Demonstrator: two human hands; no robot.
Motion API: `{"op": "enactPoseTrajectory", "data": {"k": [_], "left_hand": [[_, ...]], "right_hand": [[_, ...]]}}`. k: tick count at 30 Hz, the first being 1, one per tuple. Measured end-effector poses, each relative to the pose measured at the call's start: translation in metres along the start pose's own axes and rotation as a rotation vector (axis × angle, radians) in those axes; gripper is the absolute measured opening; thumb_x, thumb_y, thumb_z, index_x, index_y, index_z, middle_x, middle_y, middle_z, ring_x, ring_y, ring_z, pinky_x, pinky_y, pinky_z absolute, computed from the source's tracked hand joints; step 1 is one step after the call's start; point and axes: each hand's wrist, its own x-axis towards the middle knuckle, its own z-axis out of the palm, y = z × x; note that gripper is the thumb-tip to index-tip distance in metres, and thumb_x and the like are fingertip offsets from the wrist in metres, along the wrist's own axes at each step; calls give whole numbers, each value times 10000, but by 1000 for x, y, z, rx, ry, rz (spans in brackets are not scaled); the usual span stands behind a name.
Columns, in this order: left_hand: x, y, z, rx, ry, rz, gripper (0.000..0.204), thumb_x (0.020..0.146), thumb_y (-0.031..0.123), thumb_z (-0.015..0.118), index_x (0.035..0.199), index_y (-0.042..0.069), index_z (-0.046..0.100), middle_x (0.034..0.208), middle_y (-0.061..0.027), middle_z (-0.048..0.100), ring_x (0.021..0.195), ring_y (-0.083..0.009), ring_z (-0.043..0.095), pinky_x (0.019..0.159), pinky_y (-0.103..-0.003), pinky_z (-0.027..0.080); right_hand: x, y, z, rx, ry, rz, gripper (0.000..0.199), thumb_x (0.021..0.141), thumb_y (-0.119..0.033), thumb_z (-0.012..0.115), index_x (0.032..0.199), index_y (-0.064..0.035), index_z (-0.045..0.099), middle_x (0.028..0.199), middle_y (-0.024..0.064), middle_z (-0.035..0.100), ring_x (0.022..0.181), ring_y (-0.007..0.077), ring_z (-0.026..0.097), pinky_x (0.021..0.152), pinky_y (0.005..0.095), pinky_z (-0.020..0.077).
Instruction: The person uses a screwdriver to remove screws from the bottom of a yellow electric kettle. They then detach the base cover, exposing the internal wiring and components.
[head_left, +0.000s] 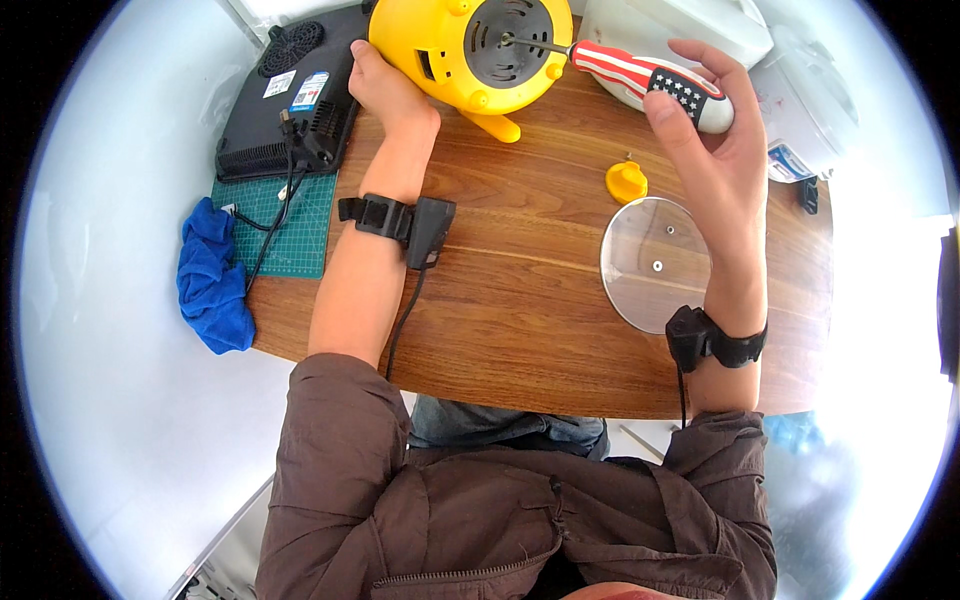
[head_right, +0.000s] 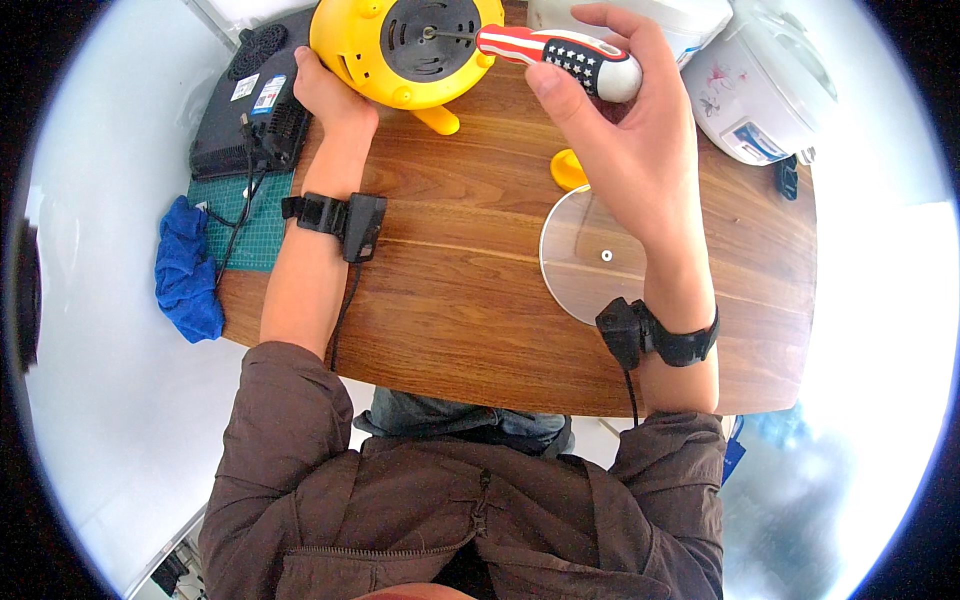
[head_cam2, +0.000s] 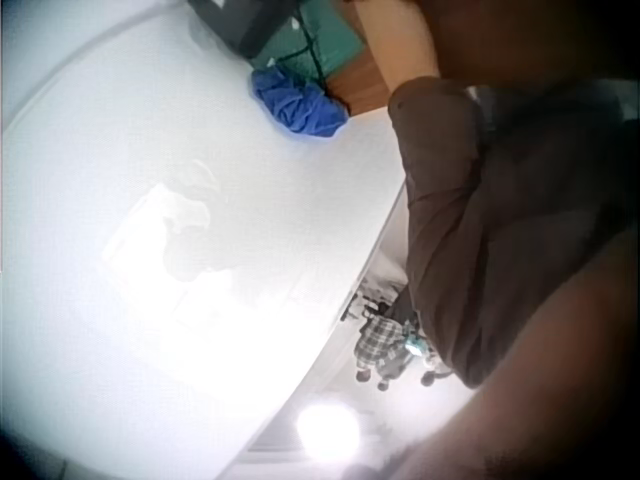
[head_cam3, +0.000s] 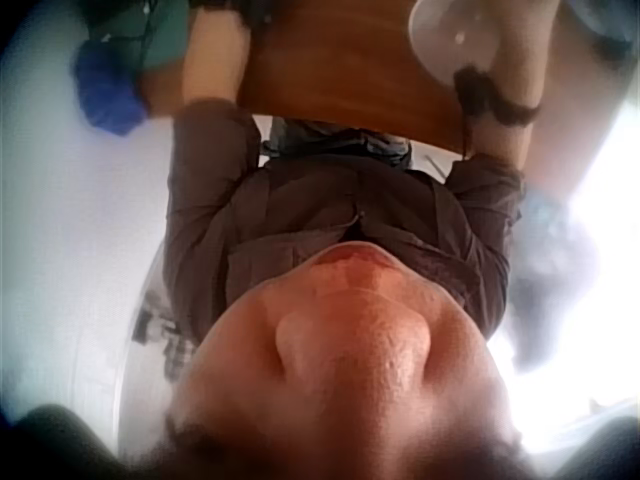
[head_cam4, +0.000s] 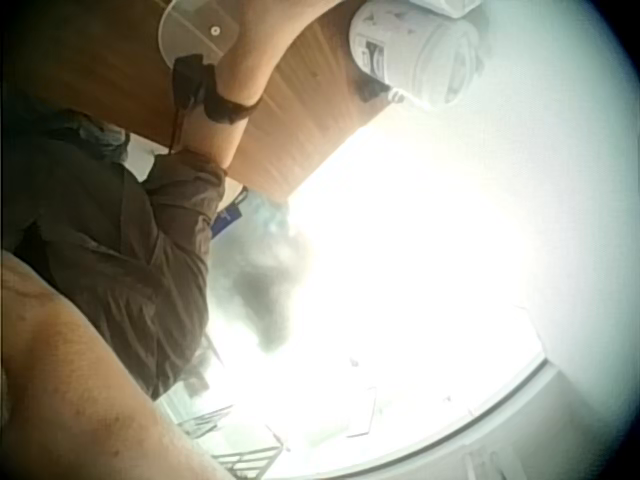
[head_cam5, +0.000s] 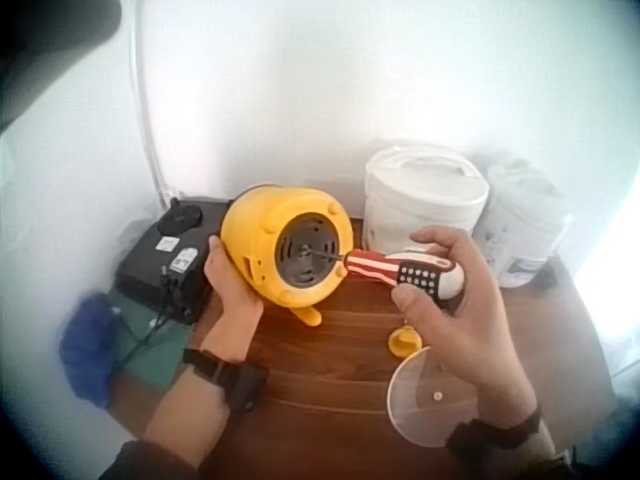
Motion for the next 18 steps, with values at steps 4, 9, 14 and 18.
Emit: {"op": "enactPoseTrajectory", "data": {"k": [4, 9, 14, 18], "left_hand": [[-1, 2, 0, 10, 5, -6, 417, 1121, 336, 379, 1061, 9, 631, 1012, -58, 713, 873, -168, 687, 776, -319, 540], [1, 1, 0, -1, 9, -1, 417, 1121, 334, 381, 1062, 9, 634, 1022, -62, 717, 881, -169, 689, 779, -322, 541], [2, 0, 0, -11, 25, 3, 415, 1121, 333, 381, 1063, 9, 634, 1023, -61, 715, 882, -171, 689, 780, -323, 541], [2, 1, 0, -8, 23, -14, 412, 1121, 333, 382, 1061, 11, 632, 1018, -58, 712, 878, -172, 689, 783, -322, 542]], "right_hand": [[0, -7, -15, -6, -104, 263, 353, 1012, -236, 653, 1326, -75, 634, 848, -13, 620, 694, 27, 545, 605, 166, 407], [-1, -16, -10, -72, -56, 131, 382, 1014, -297, 680, 1327, -83, 630, 865, -6, 595, 687, 34, 535, 600, 180, 410], [-1, -13, -12, -52, -74, 198, 353, 976, -192, 683, 1307, -77, 638, 967, 9, 602, 763, 49, 556, 640, 196, 438], [1, -3, -12, -224, -69, 20, 389, 929, -111, 694, 1314, -91, 638, 983, 14, 607, 852, 76, 591, 713, 220, 490]]}}
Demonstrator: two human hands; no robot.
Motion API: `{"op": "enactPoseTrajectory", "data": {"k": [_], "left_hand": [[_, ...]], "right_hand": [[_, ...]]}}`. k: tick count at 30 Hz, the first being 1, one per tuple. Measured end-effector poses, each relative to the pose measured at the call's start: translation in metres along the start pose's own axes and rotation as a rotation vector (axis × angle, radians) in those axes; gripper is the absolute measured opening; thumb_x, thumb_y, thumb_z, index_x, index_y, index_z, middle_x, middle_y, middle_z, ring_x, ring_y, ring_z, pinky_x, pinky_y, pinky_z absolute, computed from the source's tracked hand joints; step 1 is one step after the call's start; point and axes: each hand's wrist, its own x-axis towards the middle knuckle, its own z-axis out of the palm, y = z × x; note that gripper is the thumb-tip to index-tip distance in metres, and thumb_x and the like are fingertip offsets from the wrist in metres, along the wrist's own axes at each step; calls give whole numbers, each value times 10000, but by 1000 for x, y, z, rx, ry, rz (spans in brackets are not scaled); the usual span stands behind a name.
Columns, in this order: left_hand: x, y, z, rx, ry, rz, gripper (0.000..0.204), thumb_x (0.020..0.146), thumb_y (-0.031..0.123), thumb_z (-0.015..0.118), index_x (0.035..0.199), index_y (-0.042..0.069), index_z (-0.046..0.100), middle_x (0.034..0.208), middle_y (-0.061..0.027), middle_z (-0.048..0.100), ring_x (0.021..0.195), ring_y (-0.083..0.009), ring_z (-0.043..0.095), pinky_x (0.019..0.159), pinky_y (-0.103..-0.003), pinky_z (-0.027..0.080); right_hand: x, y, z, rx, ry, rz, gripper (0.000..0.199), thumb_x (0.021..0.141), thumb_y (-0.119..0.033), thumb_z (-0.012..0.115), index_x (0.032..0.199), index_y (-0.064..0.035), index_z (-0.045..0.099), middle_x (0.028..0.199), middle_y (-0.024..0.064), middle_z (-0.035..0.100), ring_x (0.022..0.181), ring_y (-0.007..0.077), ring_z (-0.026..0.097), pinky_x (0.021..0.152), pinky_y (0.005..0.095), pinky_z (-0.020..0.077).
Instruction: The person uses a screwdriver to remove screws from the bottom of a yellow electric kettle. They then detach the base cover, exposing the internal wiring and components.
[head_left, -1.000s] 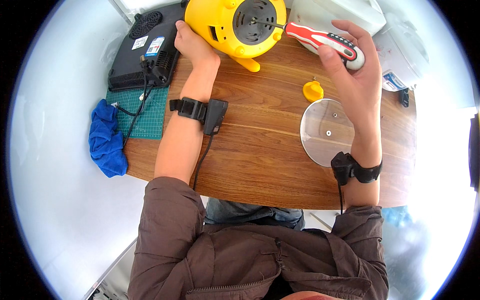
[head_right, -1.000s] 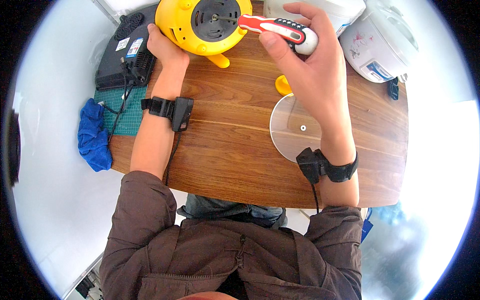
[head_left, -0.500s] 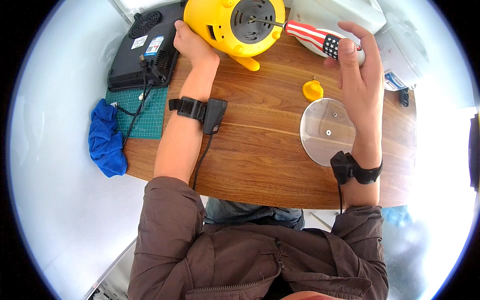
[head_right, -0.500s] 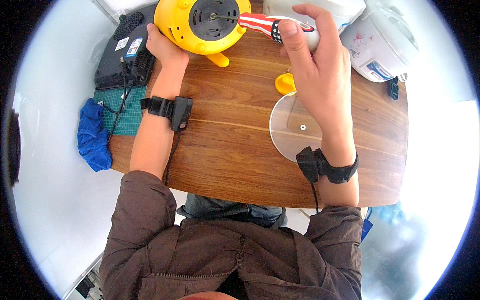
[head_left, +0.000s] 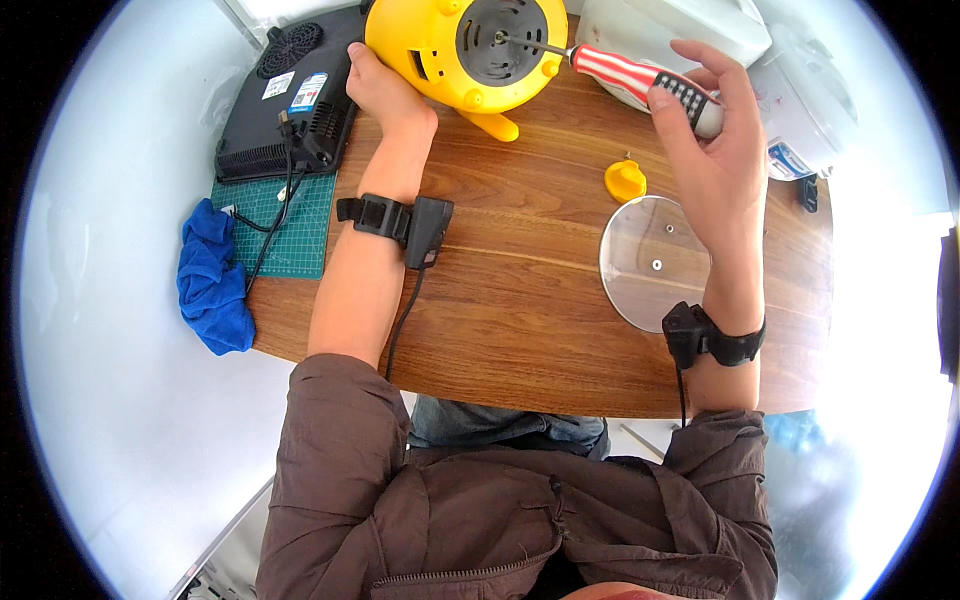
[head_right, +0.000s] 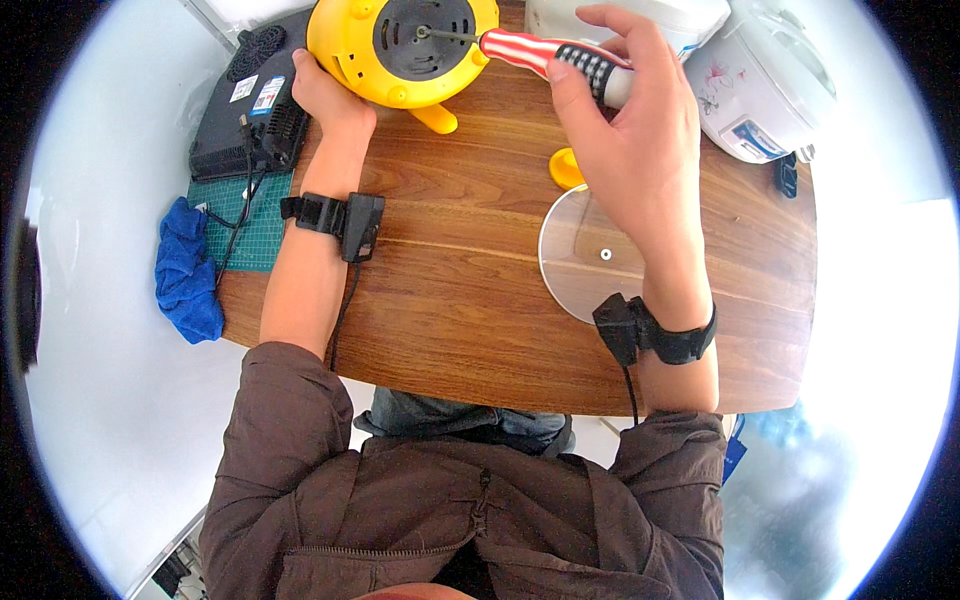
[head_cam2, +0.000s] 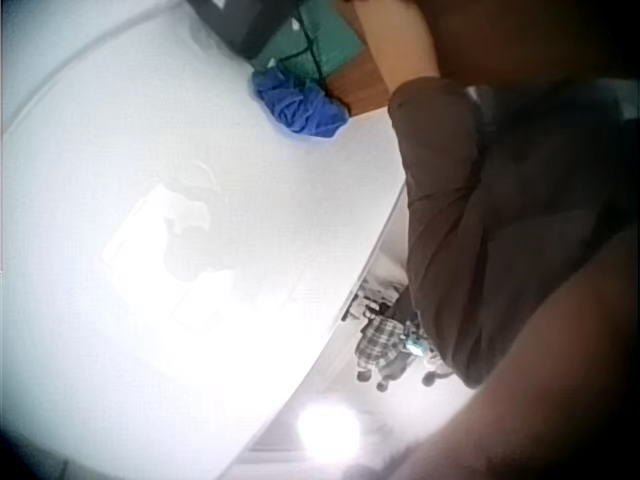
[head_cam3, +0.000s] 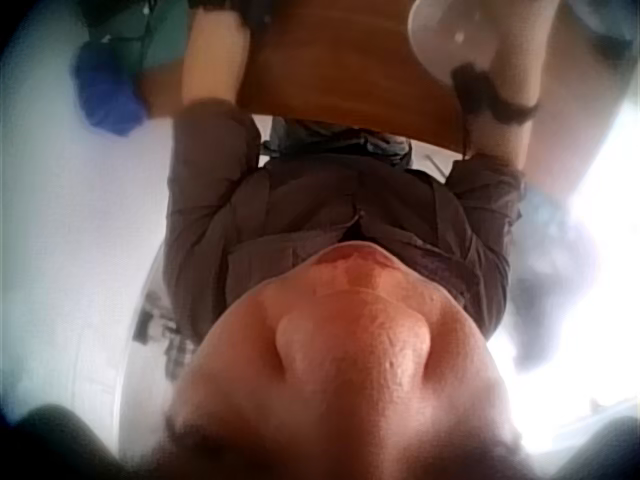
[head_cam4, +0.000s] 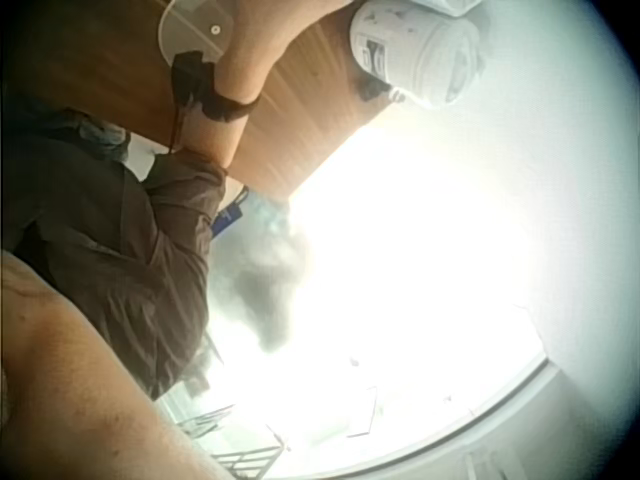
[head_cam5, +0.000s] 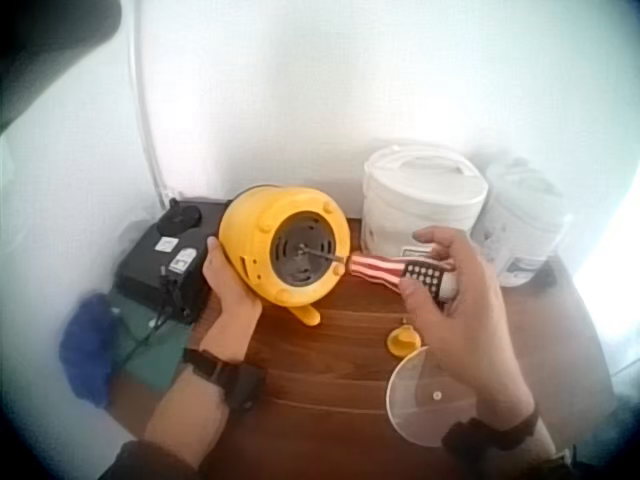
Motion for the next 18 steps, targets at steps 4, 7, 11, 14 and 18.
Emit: {"op": "enactPoseTrajectory", "data": {"k": [4, 7, 11, 14, 18], "left_hand": [[0, -1, 0, -27, -17, -14, 408, 1121, 336, 382, 1062, 18, 629, 1010, -54, 709, 884, -166, 691, 784, -320, 544], [-1, 1, 0, 15, -9, 2, 404, 1122, 340, 381, 1072, 23, 626, 1016, -53, 709, 894, -163, 693, 786, -318, 545], [-3, 0, 2, 15, -8, 0, 403, 1122, 342, 380, 1072, 26, 625, 1017, -54, 709, 897, -163, 692, 789, -317, 545], [-2, 0, 0, 19, -18, 4, 404, 1122, 340, 376, 1068, 26, 625, 1014, -54, 709, 896, -165, 692, 790, -316, 545], [-1, -1, -1, 25, -41, 35, 398, 1121, 332, 378, 1068, 23, 622, 1017, -55, 709, 895, -166, 692, 789, -317, 544]], "right_hand": [[-2, -6, -1, 7, 4, -22, 418, 897, -80, 718, 1308, -112, 652, 1034, 28, 623, 924, 97, 616, 765, 238, 520], [-1, -8, 0, 22, 4, 6, 420, 892, -107, 749, 1302, -119, 659, 1070, 39, 632, 945, 104, 626, 782, 241, 527], [-2, -15, 3, 29, 5, 96, 409, 899, -186, 803, 1282, -121, 674, 1081, 41, 638, 958, 109, 637, 803, 240, 533], [1, -2, 0, -23, -10, -19, 370, 911, -208, 809, 1250, -119, 691, 1089, 30, 646, 974, 112, 648, 831, 244, 543], [-1, -9, 1, 13, 39, -59, 298, 925, -144, 781, 1210, -104, 703, 1094, 12, 655, 987, 107, 656, 857, 250, 551]]}}
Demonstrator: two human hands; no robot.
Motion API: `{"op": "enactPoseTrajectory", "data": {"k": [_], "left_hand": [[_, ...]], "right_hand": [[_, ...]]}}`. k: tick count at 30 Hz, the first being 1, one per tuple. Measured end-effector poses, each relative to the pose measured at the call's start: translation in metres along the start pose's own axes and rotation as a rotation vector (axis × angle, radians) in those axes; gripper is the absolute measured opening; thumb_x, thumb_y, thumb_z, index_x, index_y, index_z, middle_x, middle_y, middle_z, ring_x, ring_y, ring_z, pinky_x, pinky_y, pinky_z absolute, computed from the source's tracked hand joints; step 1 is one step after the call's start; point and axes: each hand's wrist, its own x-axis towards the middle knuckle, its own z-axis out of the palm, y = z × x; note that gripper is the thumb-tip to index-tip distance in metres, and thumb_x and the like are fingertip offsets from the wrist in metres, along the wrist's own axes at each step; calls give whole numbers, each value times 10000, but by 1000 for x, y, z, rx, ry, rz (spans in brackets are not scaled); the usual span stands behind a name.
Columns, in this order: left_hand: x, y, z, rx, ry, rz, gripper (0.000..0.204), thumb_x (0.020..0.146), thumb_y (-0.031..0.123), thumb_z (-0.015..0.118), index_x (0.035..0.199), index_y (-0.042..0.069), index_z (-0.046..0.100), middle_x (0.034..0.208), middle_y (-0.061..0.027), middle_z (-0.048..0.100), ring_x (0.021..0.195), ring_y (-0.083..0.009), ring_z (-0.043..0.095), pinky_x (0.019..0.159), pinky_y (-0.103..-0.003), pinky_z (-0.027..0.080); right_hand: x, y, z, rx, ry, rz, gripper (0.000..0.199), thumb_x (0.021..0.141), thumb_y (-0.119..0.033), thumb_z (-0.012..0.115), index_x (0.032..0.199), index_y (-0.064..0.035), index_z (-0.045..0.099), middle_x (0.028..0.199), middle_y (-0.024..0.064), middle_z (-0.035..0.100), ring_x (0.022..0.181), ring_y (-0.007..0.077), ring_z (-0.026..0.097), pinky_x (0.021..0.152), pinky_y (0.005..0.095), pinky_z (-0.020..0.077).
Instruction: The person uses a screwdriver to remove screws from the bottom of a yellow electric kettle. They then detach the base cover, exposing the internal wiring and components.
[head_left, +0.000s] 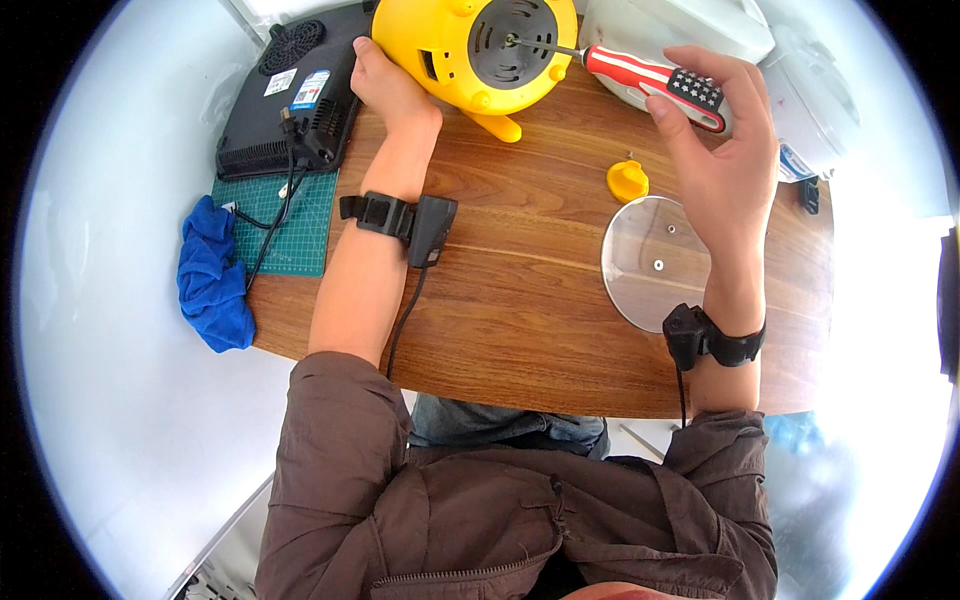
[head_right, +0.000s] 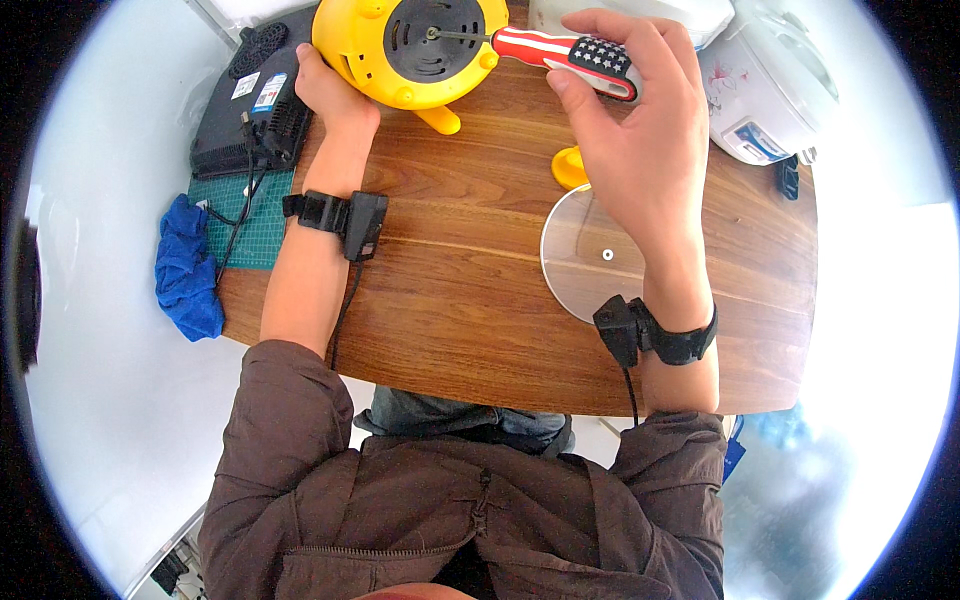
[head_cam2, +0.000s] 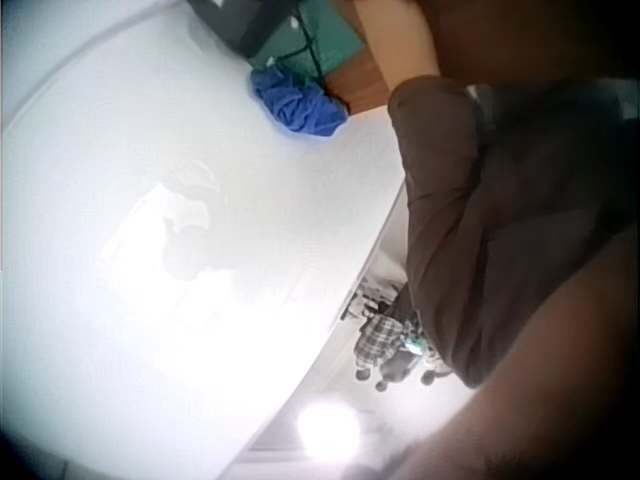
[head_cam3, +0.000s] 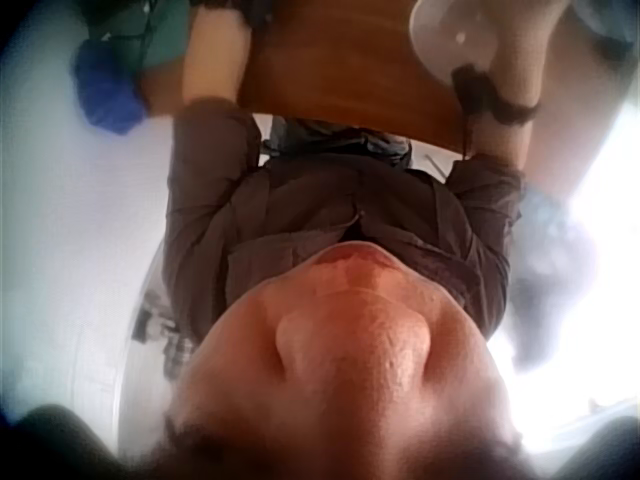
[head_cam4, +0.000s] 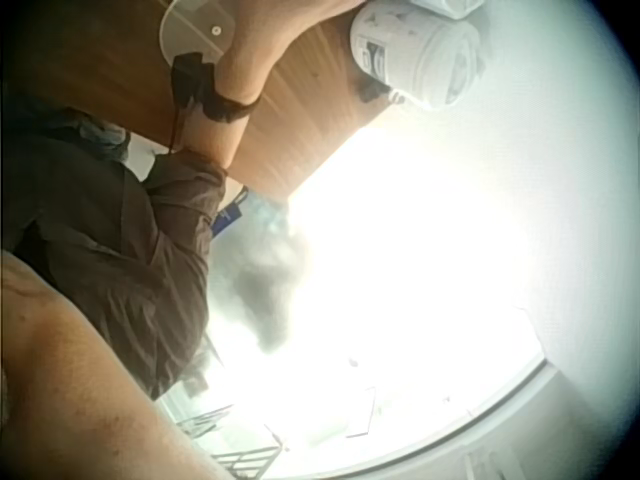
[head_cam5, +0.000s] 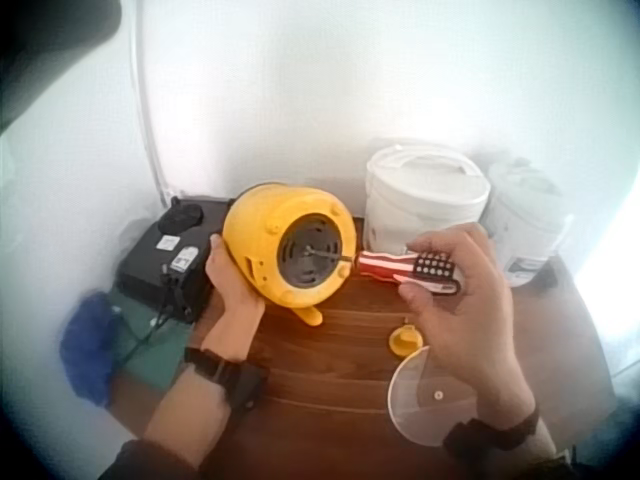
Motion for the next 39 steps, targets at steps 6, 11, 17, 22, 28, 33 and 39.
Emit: {"op": "enactPoseTrajectory", "data": {"k": [6, 11, 17, 22, 28, 33, 39], "left_hand": [[0, 1, 1, -22, 34, -21, 395, 1121, 324, 378, 1077, 14, 621, 1033, -54, 707, 899, -167, 686, 797, -323, 537], [6, -5, -5, -51, 58, -45, 394, 1116, 323, 385, 1099, 12, 626, 1054, -57, 705, 919, -181, 685, 824, -337, 536], [13, -9, -12, -67, 54, -79, 405, 1104, 336, 396, 1132, 5, 628, 1085, -68, 705, 956, -199, 687, 852, -348, 533], [13, -7, -10, -57, 38, -94, 405, 1103, 339, 396, 1154, 8, 623, 1104, -71, 698, 970, -201, 684, 866, -354, 529], [9, -4, -6, -3, 76, -112, 403, 1102, 342, 391, 1138, 13, 620, 1092, -74, 695, 960, -199, 680, 869, -356, 523], [7, -3, -4, -3, 59, -93, 387, 1102, 334, 404, 1109, 14, 622, 1068, -67, 697, 936, -188, 675, 856, -347, 525], [-3, 2, 6, 54, 12, -10, 386, 1115, 334, 415, 1048, 13, 621, 1003, -50, 694, 863, -156, 655, 783, -322, 516]], "right_hand": [[1, 4, -6, 8, 46, -31, 266, 907, -84, 774, 1166, -74, 712, 1089, 1, 662, 987, 94, 653, 852, 236, 542], [3, 9, -21, 103, -121, 104, 235, 871, -106, 792, 1089, -47, 726, 990, 13, 685, 873, 91, 640, 766, 251, 521], [-1, 20, -13, 163, -510, 67, 263, 848, -73, 782, 1097, -25, 711, 996, 77, 687, 891, 202, 660, 816, 310, 518], [-7, 33, 6, 182, -710, 54, 263, 837, -63, 774, 1079, -44, 672, 1033, 114, 654, 960, 292, 656, 842, 382, 526], [-22, 35, 27, 37, -831, -125, 340, 780, -6, 782, 1093, -55, 659, 1047, 119, 627, 967, 345, 645, 823, 425, 531], [-38, 36, 47, -200, -843, -194, 366, 799, -25, 773, 1145, -64, 659, 1083, 111, 632, 997, 359, 643, 835, 437, 527], [-24, 26, 42, -14, -620, -119, 134, 856, -112, 727, 974, -53, 706, 933, 138, 658, 914, 351, 674, 773, 449, 539]]}}
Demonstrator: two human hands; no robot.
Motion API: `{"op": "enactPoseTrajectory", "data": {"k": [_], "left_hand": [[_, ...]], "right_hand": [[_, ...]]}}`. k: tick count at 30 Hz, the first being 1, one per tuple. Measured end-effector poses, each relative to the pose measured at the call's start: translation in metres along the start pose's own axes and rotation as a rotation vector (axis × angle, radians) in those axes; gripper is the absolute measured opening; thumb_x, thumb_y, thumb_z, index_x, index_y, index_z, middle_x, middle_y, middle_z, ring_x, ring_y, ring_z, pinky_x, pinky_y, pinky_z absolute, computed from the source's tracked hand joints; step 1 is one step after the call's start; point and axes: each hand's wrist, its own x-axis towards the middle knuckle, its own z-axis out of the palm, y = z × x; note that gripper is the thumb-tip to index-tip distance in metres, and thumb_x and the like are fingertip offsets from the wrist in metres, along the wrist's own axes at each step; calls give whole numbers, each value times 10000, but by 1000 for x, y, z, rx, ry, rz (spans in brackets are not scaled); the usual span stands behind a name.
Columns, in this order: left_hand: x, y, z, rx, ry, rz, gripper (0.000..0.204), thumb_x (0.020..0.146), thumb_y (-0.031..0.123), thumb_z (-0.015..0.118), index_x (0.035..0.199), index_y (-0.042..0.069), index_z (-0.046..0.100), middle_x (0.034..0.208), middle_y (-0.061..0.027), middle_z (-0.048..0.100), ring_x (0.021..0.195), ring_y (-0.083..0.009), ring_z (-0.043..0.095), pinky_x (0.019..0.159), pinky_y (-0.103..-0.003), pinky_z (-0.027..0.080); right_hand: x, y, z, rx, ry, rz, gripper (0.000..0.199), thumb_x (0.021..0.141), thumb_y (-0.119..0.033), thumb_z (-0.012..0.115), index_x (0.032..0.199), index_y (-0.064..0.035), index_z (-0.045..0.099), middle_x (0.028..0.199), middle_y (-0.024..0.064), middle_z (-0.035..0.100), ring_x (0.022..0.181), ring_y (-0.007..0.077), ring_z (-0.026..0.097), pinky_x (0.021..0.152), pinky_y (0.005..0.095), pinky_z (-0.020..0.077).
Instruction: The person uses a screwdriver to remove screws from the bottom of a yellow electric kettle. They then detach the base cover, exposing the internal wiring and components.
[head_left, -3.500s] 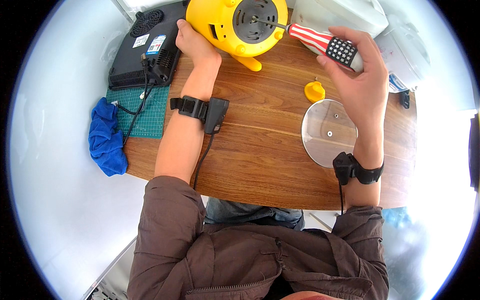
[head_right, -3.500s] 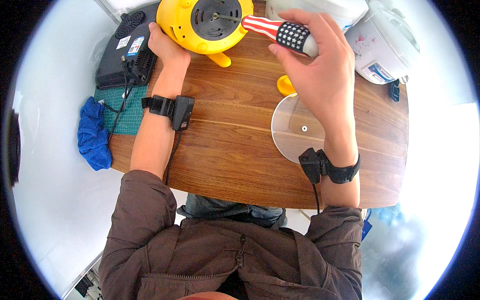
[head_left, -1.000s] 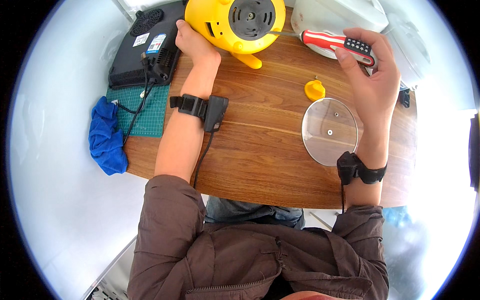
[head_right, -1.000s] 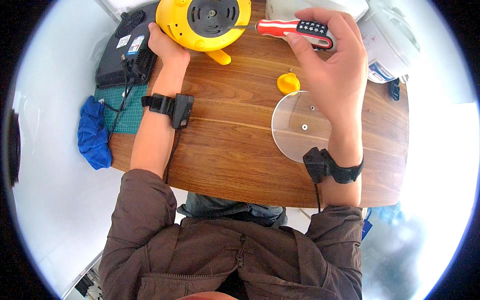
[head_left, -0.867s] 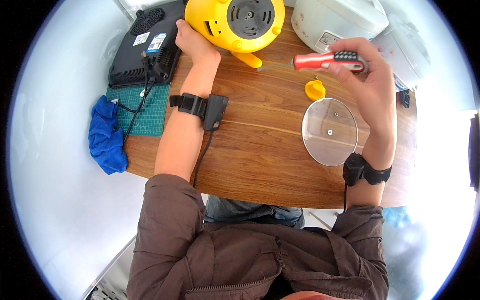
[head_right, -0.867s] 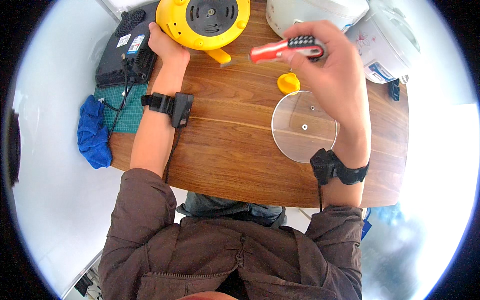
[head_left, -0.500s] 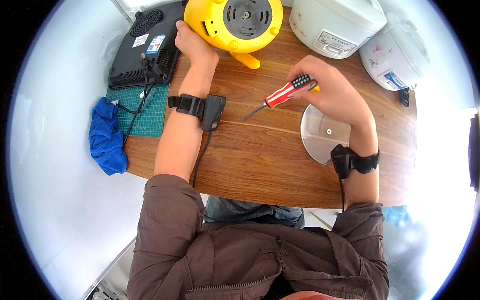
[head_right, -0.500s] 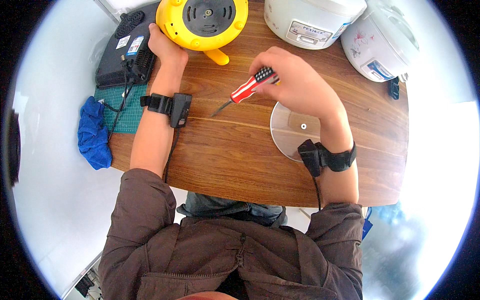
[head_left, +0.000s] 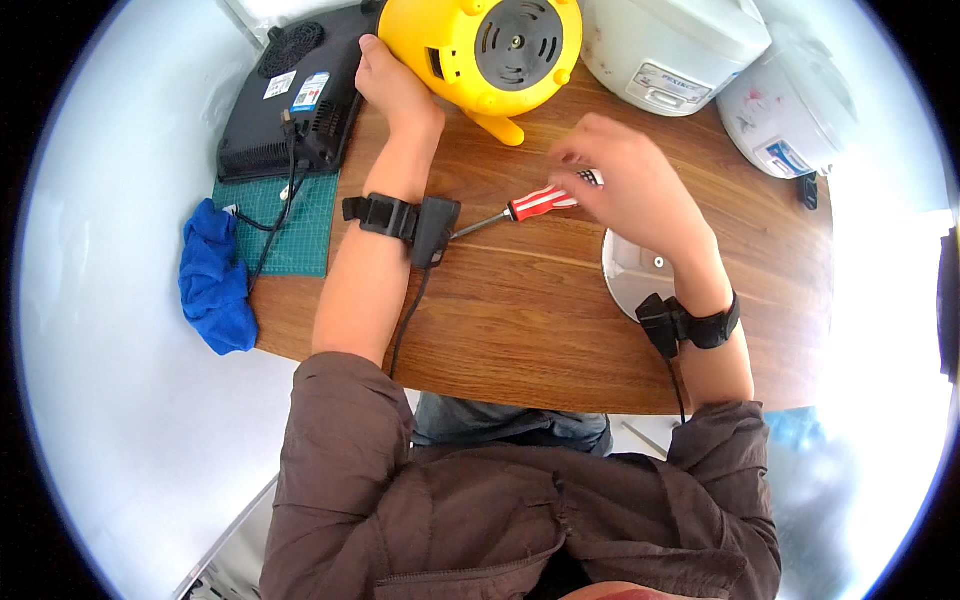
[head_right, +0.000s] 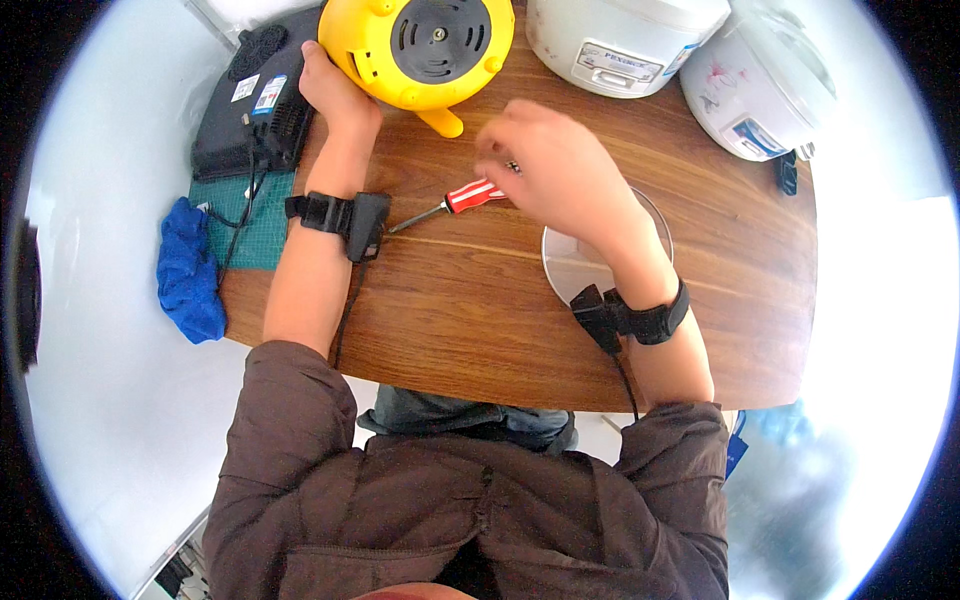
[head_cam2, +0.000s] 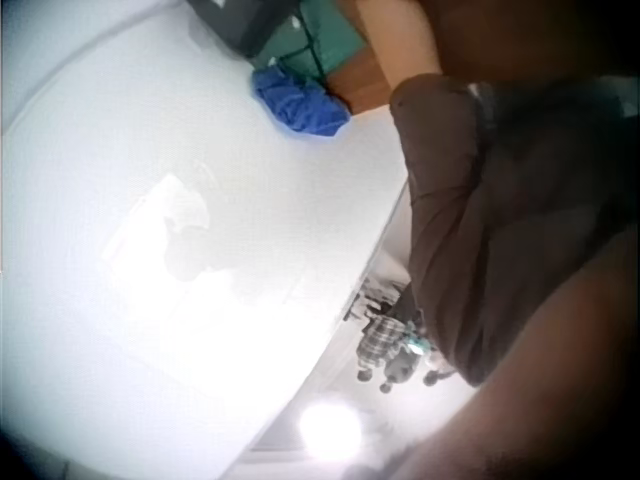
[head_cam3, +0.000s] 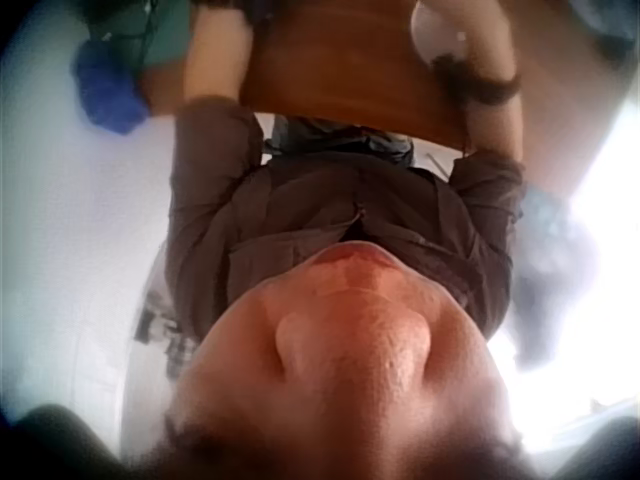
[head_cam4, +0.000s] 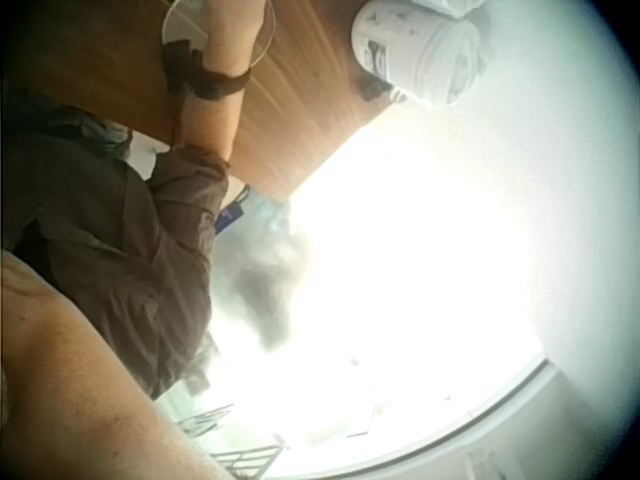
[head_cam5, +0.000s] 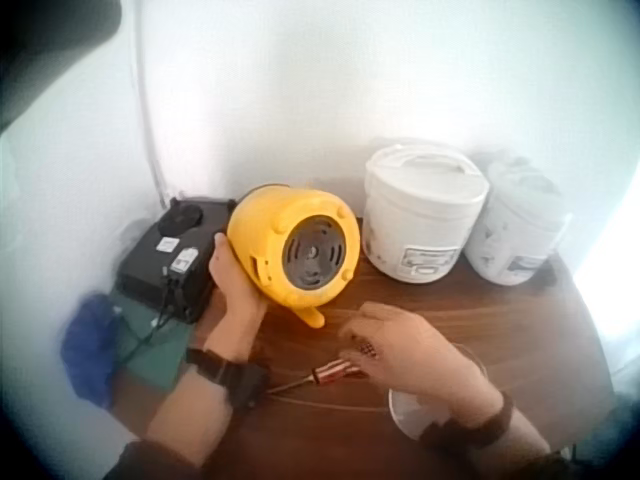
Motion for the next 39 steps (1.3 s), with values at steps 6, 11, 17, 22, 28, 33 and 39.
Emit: {"op": "enactPoseTrajectory", "data": {"k": [6, 11, 17, 22, 28, 33, 39], "left_hand": [[-11, 6, 11, 43, -61, 53, 426, 1129, 350, 395, 975, 15, 611, 935, -39, 687, 812, -123, 636, 734, -294, 505], [-14, 6, 15, 75, -71, 59, 433, 1132, 346, 389, 955, 19, 612, 902, -33, 673, 779, -117, 611, 715, -291, 496], [-17, 5, 17, 117, -72, 107, 450, 1134, 345, 384, 943, 5, 609, 887, -28, 663, 764, -112, 590, 699, -288, 484], [-21, 6, 21, 164, -71, 146, 467, 1134, 351, 382, 916, 5, 607, 860, -27, 655, 751, -103, 579, 683, -281, 470], [-24, 8, 23, 206, -89, 178, 481, 1135, 356, 380, 892, 7, 604, 825, -17, 645, 731, -98, 567, 665, -279, 460], [-22, 6, 22, 207, -92, 200, 482, 1138, 352, 379, 886, 9, 606, 814, -19, 646, 716, -98, 563, 658, -276, 458], [-24, 10, 25, 205, -70, 164, 480, 1137, 349, 380, 891, 7, 610, 826, -26, 656, 721, -102, 573, 662, -272, 464]], "right_hand": [[43, -11, -11, -6, 518, 129, 130, 864, -155, 716, 904, -43, 768, 852, 150, 706, 789, 359, 682, 751, 439, 545], [64, 1, 12, -22, 619, 251, 189, 855, -224, 707, 915, -73, 804, 886, 166, 741, 846, 369, 711, 791, 436, 571], [65, 2, 15, 88, 599, 382, 210, 868, -253, 712, 940, -87, 818, 814, 166, 747, 787, 374, 726, 781, 428, 585], [63, 2, 19, 92, 611, 452, 230, 872, -250, 729, 986, -69, 815, 808, 140, 759, 717, 273, 724, 721, 357, 564], [64, 3, 23, 133, 670, 487, 224, 853, -264, 731, 951, -81, 817, 803, 136, 758, 755, 315, 731, 754, 385, 576], [66, 5, 26, 160, 683, 482, 205, 823, -268, 743, 900, -94, 818, 824, 136, 755, 788, 354, 730, 779, 416, 584], [64, 11, 32, 60, 732, 332, 146, 810, -210, 750, 868, -88, 805, 863, 114, 734, 790, 336, 711, 746, 416, 578]]}}
